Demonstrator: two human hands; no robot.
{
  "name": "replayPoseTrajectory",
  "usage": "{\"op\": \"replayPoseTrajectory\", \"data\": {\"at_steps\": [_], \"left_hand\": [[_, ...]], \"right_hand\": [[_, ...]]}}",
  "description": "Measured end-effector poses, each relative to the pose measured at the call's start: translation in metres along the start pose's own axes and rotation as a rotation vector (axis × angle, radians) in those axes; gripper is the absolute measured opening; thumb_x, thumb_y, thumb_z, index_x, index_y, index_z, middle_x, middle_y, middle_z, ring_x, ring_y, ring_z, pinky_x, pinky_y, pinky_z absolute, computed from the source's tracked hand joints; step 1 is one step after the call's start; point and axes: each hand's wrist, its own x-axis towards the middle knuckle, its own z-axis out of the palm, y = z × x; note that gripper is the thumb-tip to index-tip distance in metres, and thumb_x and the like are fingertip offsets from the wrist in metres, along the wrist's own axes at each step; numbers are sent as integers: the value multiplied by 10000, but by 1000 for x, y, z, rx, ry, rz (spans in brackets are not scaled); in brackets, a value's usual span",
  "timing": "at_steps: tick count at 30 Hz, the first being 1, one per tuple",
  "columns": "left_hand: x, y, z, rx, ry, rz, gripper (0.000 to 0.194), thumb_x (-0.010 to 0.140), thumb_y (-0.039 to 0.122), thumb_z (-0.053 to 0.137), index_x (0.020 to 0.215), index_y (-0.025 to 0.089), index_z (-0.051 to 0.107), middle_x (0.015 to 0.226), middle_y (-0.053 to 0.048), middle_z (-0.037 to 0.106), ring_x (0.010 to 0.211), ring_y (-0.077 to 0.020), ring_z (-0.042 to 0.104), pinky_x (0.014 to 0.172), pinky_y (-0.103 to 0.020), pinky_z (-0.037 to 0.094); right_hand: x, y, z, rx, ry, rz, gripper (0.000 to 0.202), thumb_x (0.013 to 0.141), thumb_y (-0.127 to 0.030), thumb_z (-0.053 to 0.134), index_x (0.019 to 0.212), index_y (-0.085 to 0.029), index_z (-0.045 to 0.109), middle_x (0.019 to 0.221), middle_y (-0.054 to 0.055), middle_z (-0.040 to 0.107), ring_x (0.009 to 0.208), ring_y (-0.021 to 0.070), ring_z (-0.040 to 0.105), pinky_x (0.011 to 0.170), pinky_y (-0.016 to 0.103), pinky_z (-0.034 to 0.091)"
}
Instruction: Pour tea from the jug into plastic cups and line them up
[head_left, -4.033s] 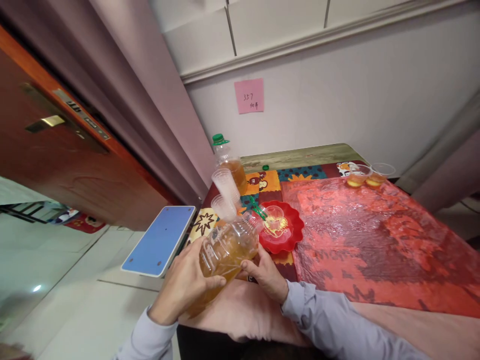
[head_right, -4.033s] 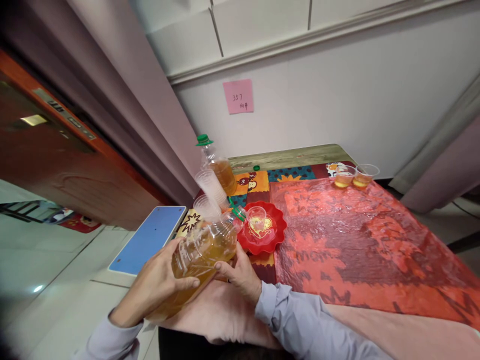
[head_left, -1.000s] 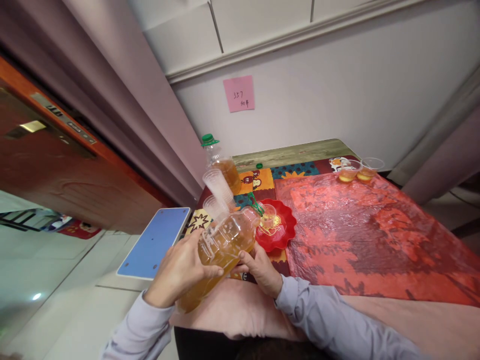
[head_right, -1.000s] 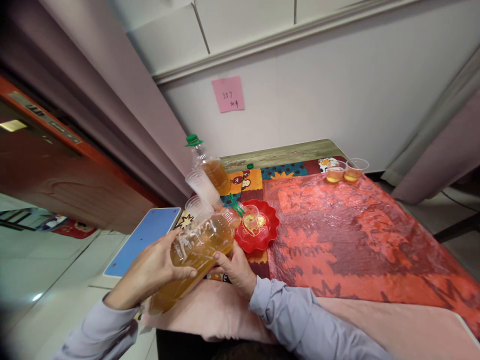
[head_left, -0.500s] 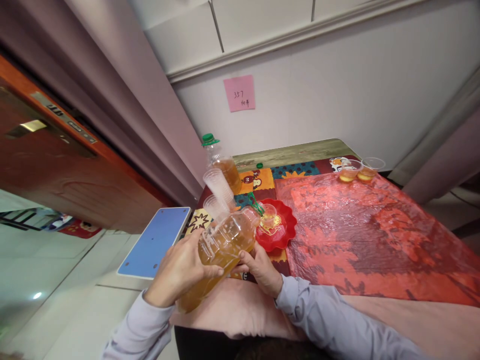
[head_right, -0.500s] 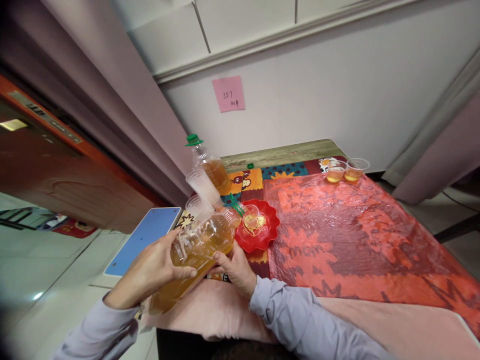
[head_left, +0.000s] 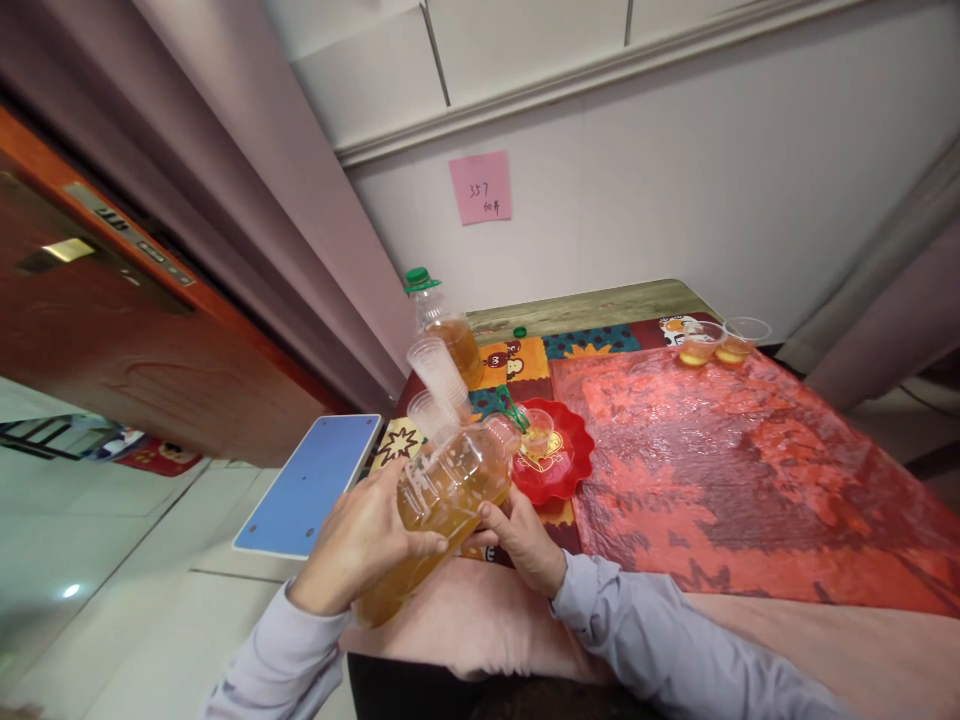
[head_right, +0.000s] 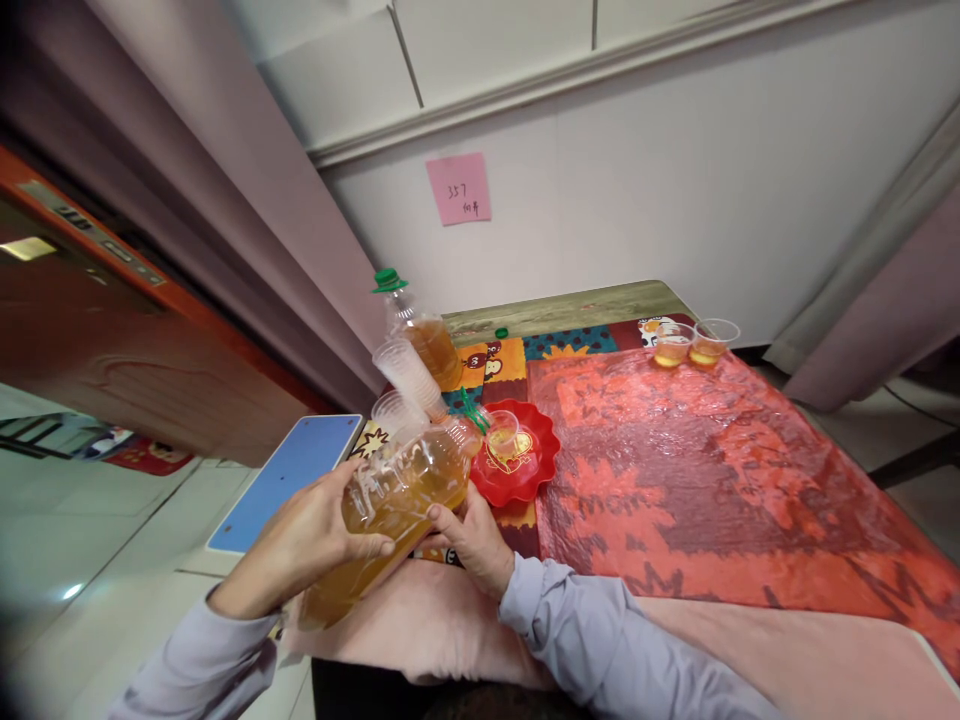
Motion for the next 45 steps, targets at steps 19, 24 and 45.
{"op": "replayPoseTrajectory", "data": {"at_steps": [19, 24, 45], "left_hand": [[1, 4, -2, -6, -29, -17, 825, 618, 456, 868, 1356, 209, 594, 1348, -138, 739, 1212, -382, 701, 1027, -493, 519], [1, 3, -1, 5, 0, -12, 843, 610, 474, 866, 1365, 209, 599, 1355, -140, 737, 1223, -387, 702, 1033, -486, 520], [0, 7, -4, 16, -16, -14, 783, 635, 453, 876, 1335, 233, 602, 1283, -96, 765, 1163, -364, 728, 953, -431, 529]], "right_hand": [[0, 3, 0, 24, 3, -2, 793, 800, -676, 841, 1379, -226, 541, 1404, 163, 705, 1092, 326, 783, 820, 452, 681], [0, 3, -1, 25, -7, 1, 809, 789, -694, 841, 1378, -227, 542, 1389, 158, 713, 1060, 323, 788, 853, 492, 678], [0, 5, -3, 32, 19, 7, 789, 783, -676, 856, 1345, -225, 535, 1336, 144, 740, 1067, 322, 793, 813, 436, 665]]}}
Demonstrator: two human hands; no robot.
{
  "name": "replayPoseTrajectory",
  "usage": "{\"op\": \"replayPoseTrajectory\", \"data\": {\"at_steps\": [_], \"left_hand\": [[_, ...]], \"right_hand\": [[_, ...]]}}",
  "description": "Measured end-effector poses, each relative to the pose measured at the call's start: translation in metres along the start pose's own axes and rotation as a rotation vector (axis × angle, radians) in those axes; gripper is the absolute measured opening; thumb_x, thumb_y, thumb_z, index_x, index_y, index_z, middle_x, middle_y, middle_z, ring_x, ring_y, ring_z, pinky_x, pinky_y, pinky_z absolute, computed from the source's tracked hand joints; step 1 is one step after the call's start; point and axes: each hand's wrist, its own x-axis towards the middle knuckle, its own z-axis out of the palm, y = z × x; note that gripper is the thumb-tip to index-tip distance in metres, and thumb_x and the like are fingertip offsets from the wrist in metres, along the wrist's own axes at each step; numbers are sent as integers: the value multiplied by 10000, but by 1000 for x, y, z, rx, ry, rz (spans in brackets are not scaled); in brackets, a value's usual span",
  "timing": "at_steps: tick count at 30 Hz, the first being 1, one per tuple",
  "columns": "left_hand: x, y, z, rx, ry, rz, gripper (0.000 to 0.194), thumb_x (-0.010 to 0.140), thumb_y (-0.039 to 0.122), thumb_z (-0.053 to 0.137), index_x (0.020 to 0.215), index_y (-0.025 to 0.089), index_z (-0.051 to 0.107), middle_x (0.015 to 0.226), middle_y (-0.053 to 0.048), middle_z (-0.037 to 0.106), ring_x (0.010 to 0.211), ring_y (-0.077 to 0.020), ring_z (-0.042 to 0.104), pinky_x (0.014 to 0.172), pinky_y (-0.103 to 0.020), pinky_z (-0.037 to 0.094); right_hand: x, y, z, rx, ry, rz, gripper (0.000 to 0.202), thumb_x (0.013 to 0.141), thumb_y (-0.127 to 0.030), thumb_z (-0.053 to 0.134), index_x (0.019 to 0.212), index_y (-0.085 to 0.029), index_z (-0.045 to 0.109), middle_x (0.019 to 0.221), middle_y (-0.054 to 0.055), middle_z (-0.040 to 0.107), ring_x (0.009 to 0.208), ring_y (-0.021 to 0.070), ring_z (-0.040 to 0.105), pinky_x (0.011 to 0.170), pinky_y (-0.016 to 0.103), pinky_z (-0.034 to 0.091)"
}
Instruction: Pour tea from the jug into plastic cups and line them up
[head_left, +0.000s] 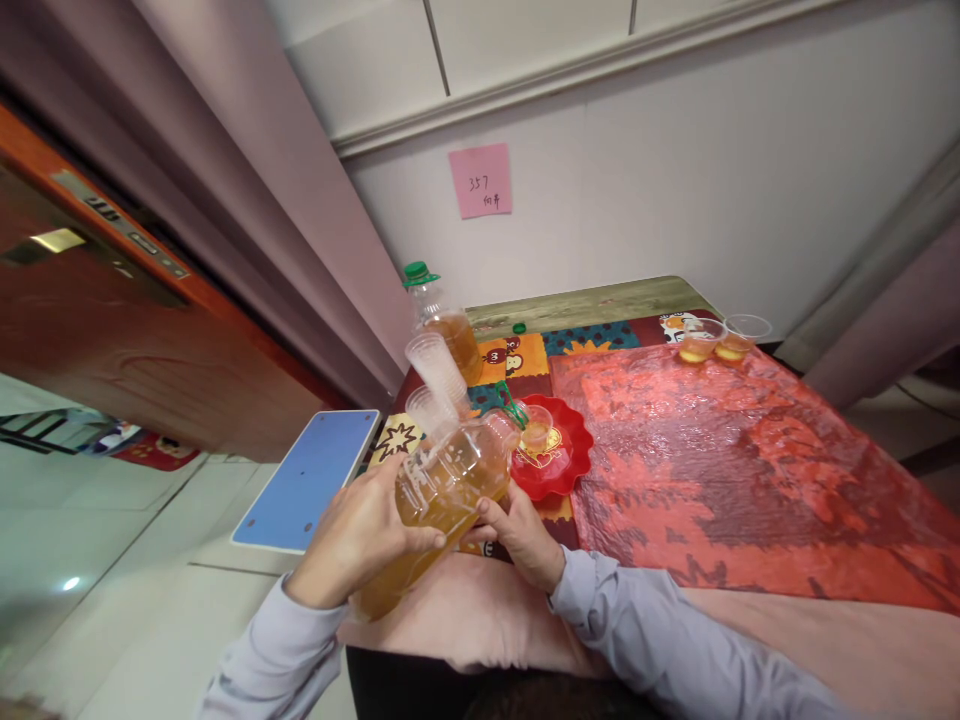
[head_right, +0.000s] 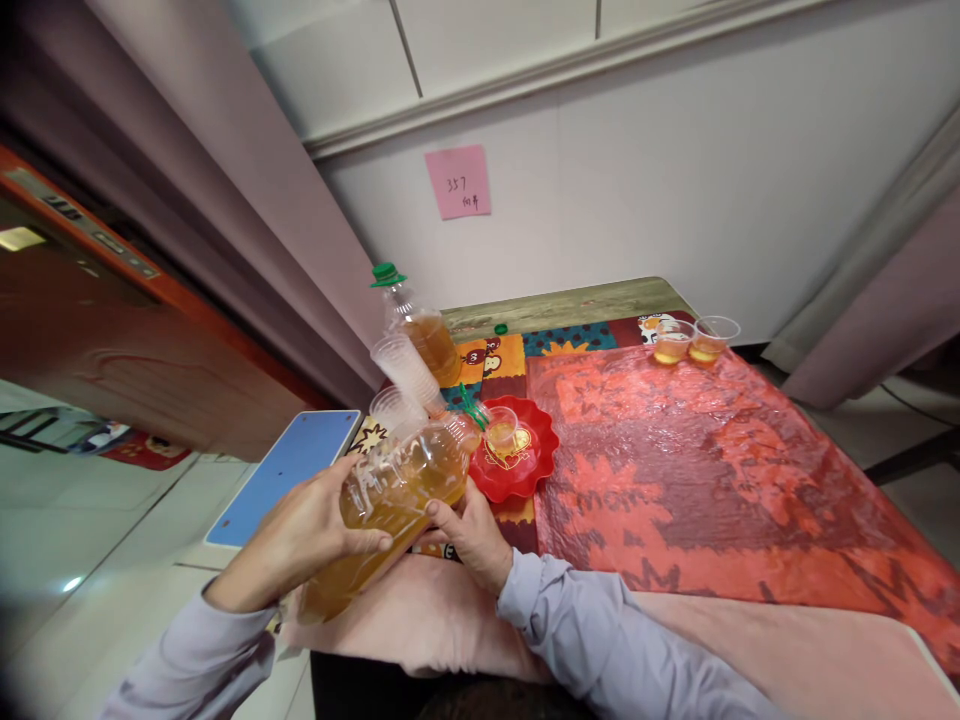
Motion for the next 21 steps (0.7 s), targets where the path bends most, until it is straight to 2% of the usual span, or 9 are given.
{"op": "replayPoseTrajectory", "data": {"at_steps": [9, 12, 16, 19, 21], "left_hand": [[2, -9, 6, -33, 58, 49, 862, 611, 455, 899, 1395, 226, 624, 1285, -103, 778, 1124, -359, 747, 948, -438, 551], [3, -12, 9, -62, 88, 72, 890, 591, 456, 914, 1404, 223, 636, 1292, -114, 780, 1128, -368, 753, 963, -452, 568], [3, -18, 16, -196, 99, 103, 882, 581, 440, 925, 1388, 222, 640, 1370, -124, 746, 1212, -370, 729, 1041, -478, 567], [3, -25, 24, -325, 156, 110, 922, 573, 463, 940, 1398, 208, 616, 1428, -152, 709, 1281, -376, 696, 1110, -515, 543], [1, -31, 30, -415, 198, 116, 954, 568, 479, 951, 1408, 198, 598, 1410, -159, 715, 1275, -376, 701, 1116, -528, 545]], "right_hand": [[-1, -1, -2, -27, -9, 5, 772, 795, -682, 845, 1344, -232, 542, 1344, 145, 738, 1079, 329, 787, 830, 461, 667], [0, 0, -2, -26, -5, -9, 765, 797, -666, 851, 1349, -236, 542, 1327, 137, 742, 1014, 309, 799, 802, 445, 672], [2, 2, -4, -6, 12, -46, 760, 778, -619, 887, 1353, -255, 548, 1281, 109, 755, 949, 280, 798, 761, 421, 680], [4, 3, -5, 9, 18, -83, 729, 765, -562, 919, 1335, -274, 569, 1233, 82, 769, 989, 266, 786, 758, 382, 675], [4, 1, -4, 15, -4, -124, 734, 769, -526, 928, 1367, -289, 573, 1263, 76, 759, 1056, 268, 771, 820, 394, 671]]}}
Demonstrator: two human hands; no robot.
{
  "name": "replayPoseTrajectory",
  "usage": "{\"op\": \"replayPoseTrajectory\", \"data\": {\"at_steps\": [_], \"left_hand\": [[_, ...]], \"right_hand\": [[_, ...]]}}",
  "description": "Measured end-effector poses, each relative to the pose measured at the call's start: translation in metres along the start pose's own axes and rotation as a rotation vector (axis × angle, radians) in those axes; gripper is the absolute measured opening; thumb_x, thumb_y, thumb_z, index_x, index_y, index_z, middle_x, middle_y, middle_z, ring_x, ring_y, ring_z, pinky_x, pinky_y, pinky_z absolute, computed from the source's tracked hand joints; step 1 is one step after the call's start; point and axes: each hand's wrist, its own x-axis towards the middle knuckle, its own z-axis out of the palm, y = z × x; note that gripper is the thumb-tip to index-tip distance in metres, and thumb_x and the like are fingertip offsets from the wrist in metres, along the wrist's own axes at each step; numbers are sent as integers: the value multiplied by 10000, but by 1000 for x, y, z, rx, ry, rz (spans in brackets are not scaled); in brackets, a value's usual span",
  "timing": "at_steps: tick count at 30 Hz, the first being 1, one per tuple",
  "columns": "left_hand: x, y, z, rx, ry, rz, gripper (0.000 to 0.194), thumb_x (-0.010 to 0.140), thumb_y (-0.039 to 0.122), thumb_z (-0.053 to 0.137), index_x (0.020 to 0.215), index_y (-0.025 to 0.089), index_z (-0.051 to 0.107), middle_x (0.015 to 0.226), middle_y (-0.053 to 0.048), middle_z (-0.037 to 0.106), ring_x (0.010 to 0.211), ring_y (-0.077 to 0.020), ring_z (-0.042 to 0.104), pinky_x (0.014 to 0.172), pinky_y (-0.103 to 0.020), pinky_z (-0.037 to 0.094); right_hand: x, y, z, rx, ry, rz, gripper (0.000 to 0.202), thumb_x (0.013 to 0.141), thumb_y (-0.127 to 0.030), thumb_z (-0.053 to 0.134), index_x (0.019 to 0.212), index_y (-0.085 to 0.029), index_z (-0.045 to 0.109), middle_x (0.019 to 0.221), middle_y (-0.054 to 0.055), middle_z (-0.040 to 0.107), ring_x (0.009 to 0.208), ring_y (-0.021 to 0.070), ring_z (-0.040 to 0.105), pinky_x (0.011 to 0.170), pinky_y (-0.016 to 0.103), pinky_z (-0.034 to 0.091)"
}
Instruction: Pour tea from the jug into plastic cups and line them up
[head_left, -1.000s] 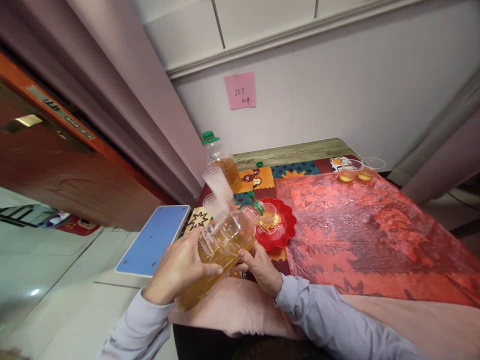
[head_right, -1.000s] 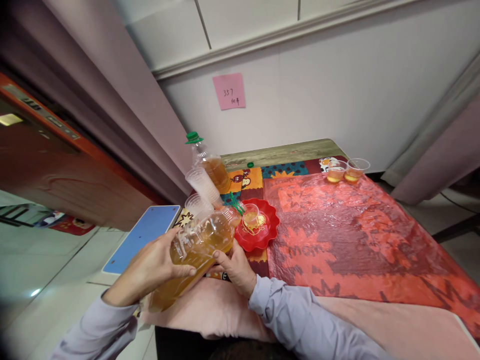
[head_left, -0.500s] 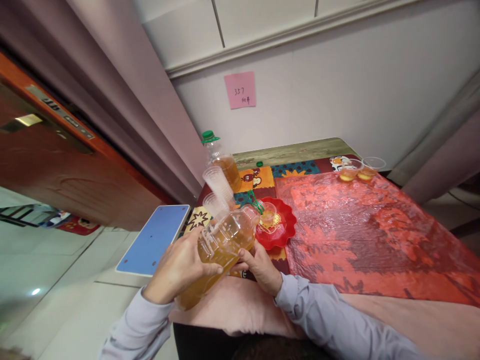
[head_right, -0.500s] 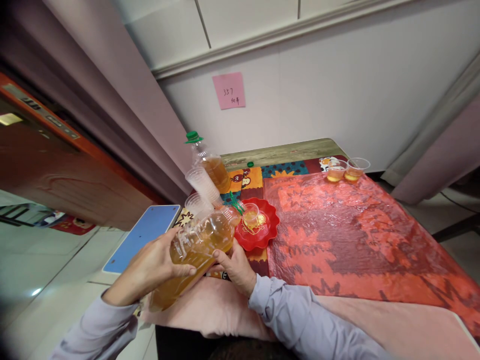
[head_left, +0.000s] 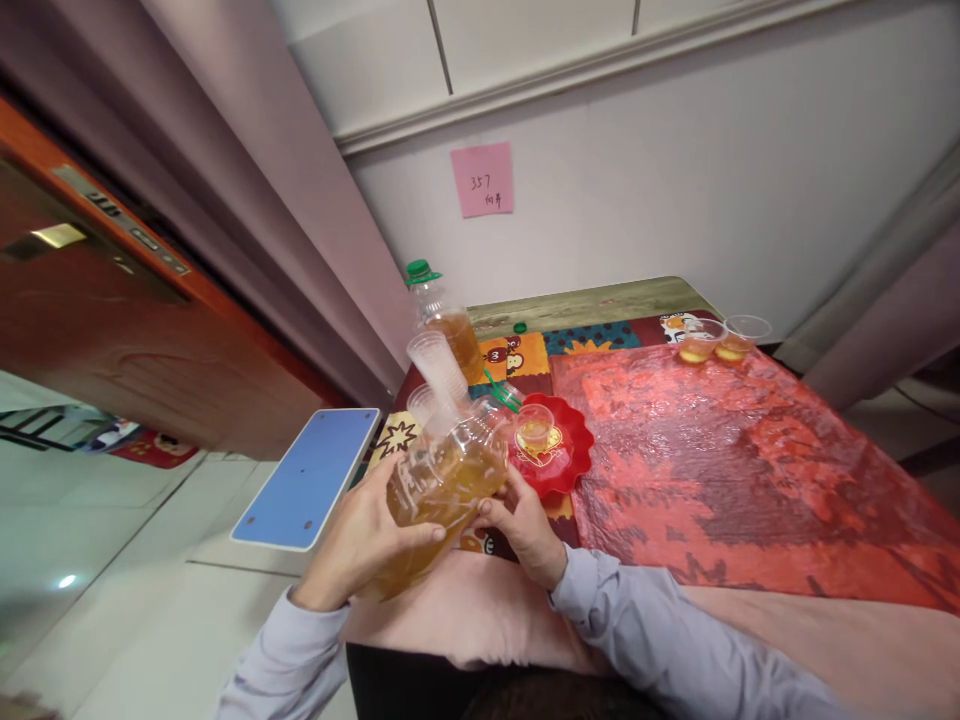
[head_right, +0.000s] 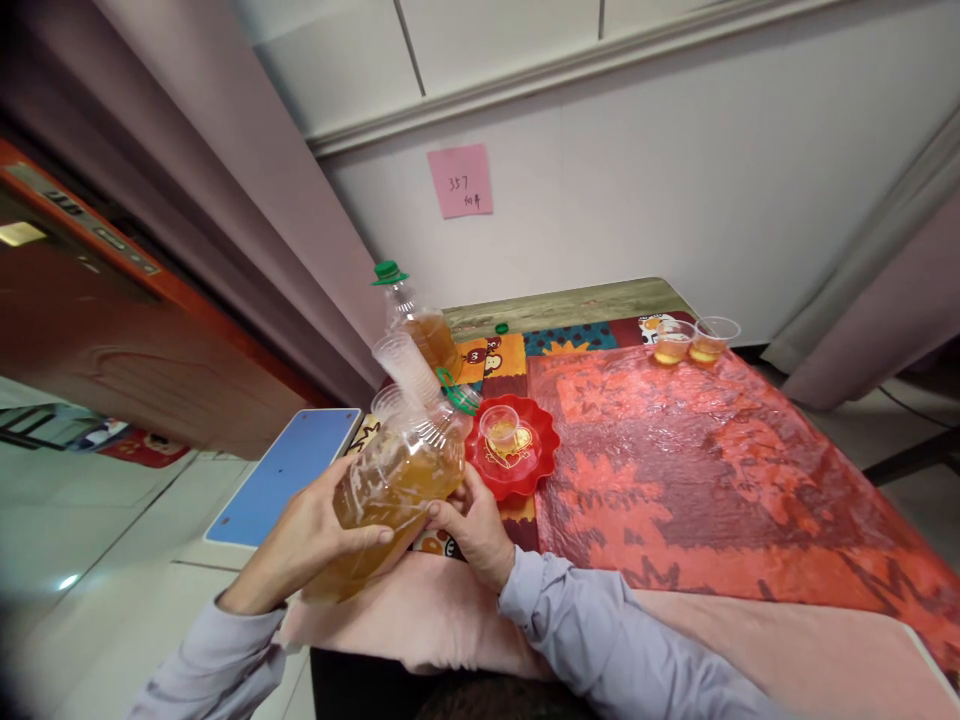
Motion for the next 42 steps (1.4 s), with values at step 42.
{"op": "replayPoseTrajectory", "data": {"at_steps": [42], "left_hand": [[-37, -131, 96, -595, 404, -68, 584, 669, 608, 802, 1048, 166, 757, 1096, -164, 821, 1107, -383, 763, 1089, -571, 558]], "right_hand": [[25, -129, -29, -1222, 109, -443, 255, 940, -468, 739, 1056, -243, 769, 994, 81, 813, 876, 267, 763, 821, 429, 621]]}}
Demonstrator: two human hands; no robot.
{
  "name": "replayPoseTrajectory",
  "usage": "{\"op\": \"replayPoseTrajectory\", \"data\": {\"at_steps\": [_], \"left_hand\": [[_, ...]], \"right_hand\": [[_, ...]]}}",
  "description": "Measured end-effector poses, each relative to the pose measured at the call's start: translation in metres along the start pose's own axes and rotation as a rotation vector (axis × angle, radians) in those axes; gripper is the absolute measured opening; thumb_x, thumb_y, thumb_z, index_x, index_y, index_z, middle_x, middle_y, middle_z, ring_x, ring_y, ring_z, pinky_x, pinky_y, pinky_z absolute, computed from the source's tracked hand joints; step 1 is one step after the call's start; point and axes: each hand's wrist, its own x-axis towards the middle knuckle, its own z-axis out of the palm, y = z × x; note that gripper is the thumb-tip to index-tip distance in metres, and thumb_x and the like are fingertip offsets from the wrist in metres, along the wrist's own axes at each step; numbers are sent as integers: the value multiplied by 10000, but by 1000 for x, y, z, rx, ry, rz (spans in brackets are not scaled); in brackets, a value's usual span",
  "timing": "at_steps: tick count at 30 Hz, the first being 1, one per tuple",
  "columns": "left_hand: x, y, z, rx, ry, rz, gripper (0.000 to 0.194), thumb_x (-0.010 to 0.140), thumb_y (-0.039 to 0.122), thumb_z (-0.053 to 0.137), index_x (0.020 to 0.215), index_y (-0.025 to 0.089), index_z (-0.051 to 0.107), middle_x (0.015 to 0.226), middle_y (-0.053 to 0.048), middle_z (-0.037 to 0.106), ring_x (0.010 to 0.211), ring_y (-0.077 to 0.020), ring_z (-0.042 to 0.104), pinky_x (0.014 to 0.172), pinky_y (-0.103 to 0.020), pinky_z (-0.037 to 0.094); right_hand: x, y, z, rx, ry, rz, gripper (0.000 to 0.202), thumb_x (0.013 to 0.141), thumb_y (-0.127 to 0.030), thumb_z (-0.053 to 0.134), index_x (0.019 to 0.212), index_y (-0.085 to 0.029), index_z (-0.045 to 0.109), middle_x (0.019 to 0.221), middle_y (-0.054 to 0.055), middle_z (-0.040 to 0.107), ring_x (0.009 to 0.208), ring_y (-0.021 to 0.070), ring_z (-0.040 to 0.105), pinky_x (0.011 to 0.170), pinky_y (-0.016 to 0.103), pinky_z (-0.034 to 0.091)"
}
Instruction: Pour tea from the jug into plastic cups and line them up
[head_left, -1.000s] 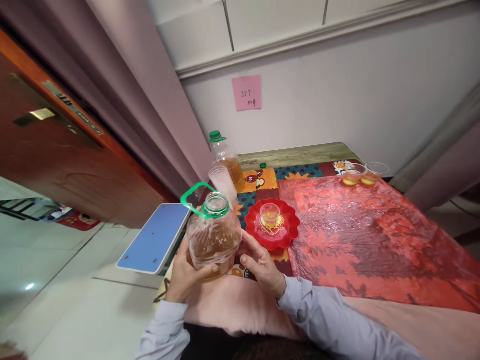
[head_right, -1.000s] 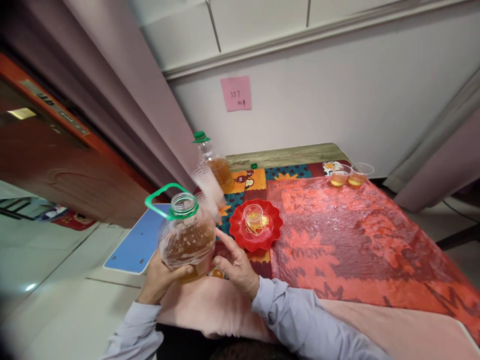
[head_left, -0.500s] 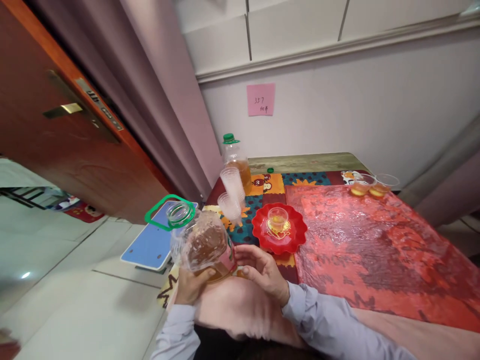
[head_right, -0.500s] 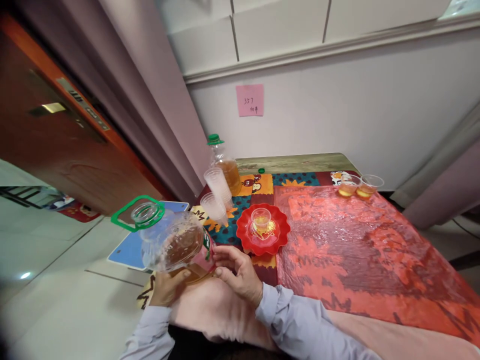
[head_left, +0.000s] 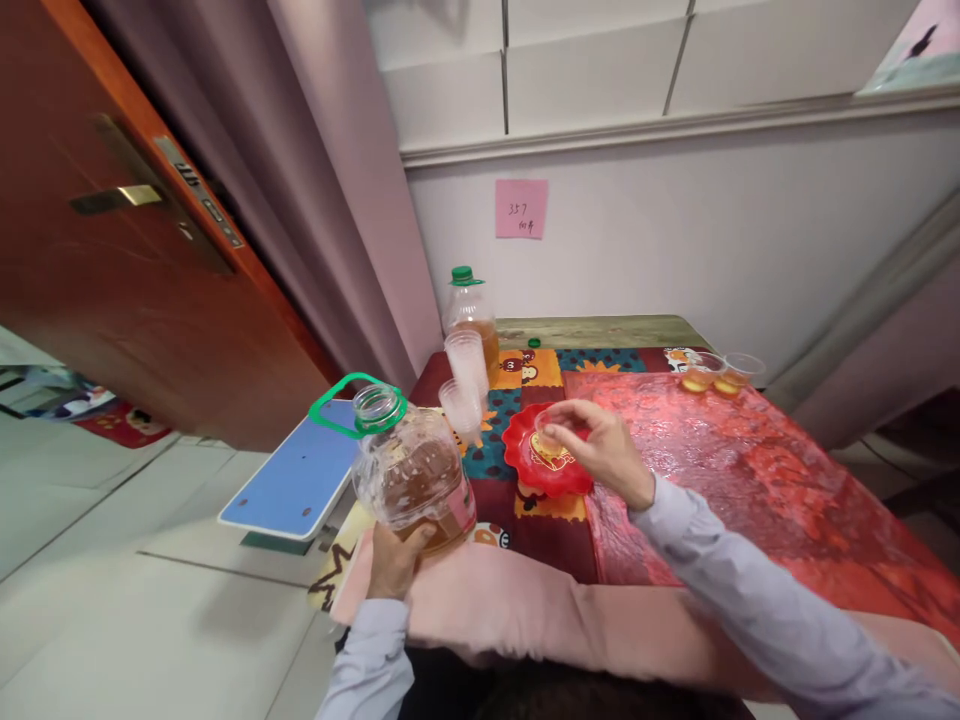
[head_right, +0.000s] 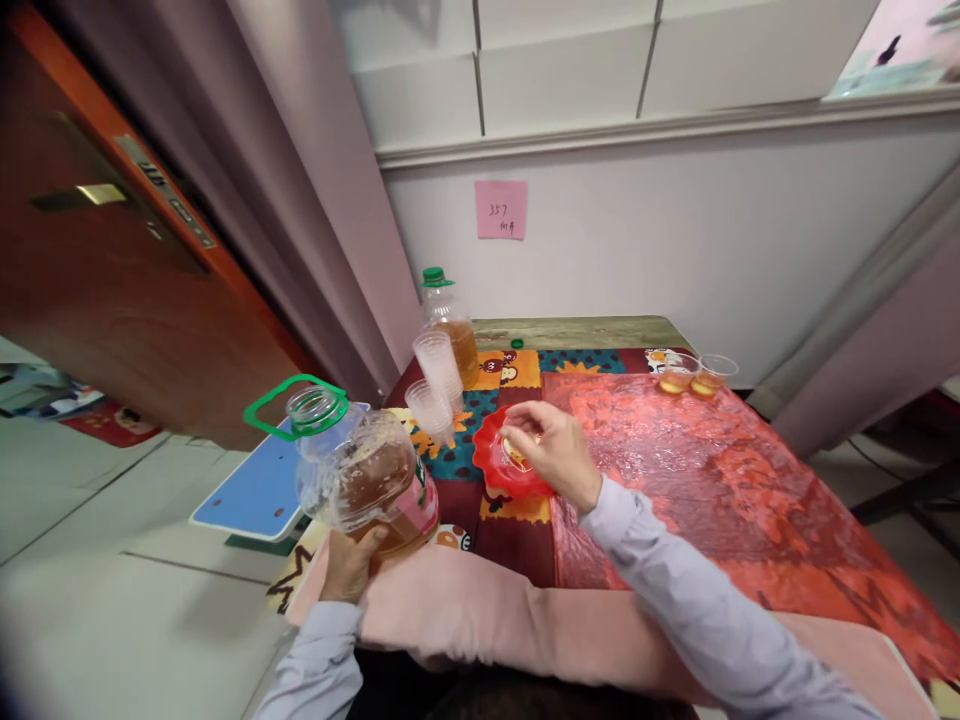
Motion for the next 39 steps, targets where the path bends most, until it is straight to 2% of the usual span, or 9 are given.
{"op": "replayPoseTrajectory", "data": {"at_steps": [4, 7, 10, 14, 20, 26, 29, 33, 39], "left_hand": [[1, 3, 2, -22, 1, 9, 646, 659, 596, 811, 1116, 147, 734, 1169, -176, 812, 1165, -387, 748, 1088, -560, 560], [1, 3, 3, -45, 8, -2, 668, 646, 577, 826, 1135, 135, 715, 1144, -181, 816, 1114, -378, 763, 1038, -543, 587], [0, 3, 4, -51, 34, 10, 655, 638, 547, 843, 1131, 136, 712, 1131, -172, 817, 1088, -353, 768, 1021, -509, 595], [0, 4, 4, -59, 45, 19, 659, 644, 552, 844, 1144, 143, 710, 1141, -164, 815, 1105, -349, 762, 1042, -516, 583], [3, 0, 2, -26, 39, 14, 689, 628, 622, 841, 1116, 152, 722, 1145, -178, 817, 1123, -388, 759, 1059, -572, 568], [6, -3, -1, -1, 43, 2, 667, 616, 637, 840, 1078, 168, 727, 1024, -151, 830, 1064, -390, 768, 1034, -574, 583], [6, -2, -1, 0, 36, -13, 668, 624, 636, 828, 1090, 166, 735, 971, -139, 827, 1064, -400, 764, 1036, -588, 580], [7, -3, -3, 16, 29, -10, 639, 630, 620, 824, 1080, 171, 754, 932, -127, 820, 1040, -404, 762, 1033, -596, 581], [10, -10, -4, 28, 81, 9, 714, 637, 578, 831, 1227, 188, 729, 912, -91, 806, 1030, -386, 757, 1052, -588, 574]], "right_hand": [[27, 36, -29, -477, -95, -57, 475, 870, -542, 804, 1192, -195, 754, 1205, 156, 780, 1110, 350, 745, 994, 499, 581], [33, 51, -26, -631, -228, -65, 660, 848, -630, 804, 1299, -157, 714, 1318, 205, 735, 1221, 382, 707, 1064, 516, 545], [35, 55, -15, -715, -280, -43, 774, 820, -694, 796, 1361, -153, 684, 1408, 228, 687, 1287, 417, 668, 1106, 566, 502], [35, 55, -3, -767, -293, -36, 737, 792, -674, 825, 1316, -168, 711, 1493, 253, 627, 1380, 448, 596, 1168, 653, 410], [33, 55, 5, -735, -289, -101, 581, 793, -509, 858, 1236, -168, 702, 1508, 262, 610, 1400, 423, 579, 1223, 728, 274], [34, 48, -1, -606, -164, -224, 561, 769, -572, 856, 1164, -208, 694, 1494, 229, 614, 1393, 404, 575, 1243, 742, 211], [46, 48, -24, -573, -101, -147, 556, 795, -649, 805, 1123, -211, 706, 1490, 209, 618, 1396, 395, 573, 1227, 720, 264], [74, 69, -78, -649, -74, -5, 507, 813, -647, 767, 1065, -209, 731, 1465, 199, 632, 1345, 379, 599, 1150, 626, 399], [110, 116, -165, -960, -42, 254, 498, 761, -630, 782, 985, -187, 747, 1351, 173, 681, 1260, 368, 607, 1113, 538, 379]]}}
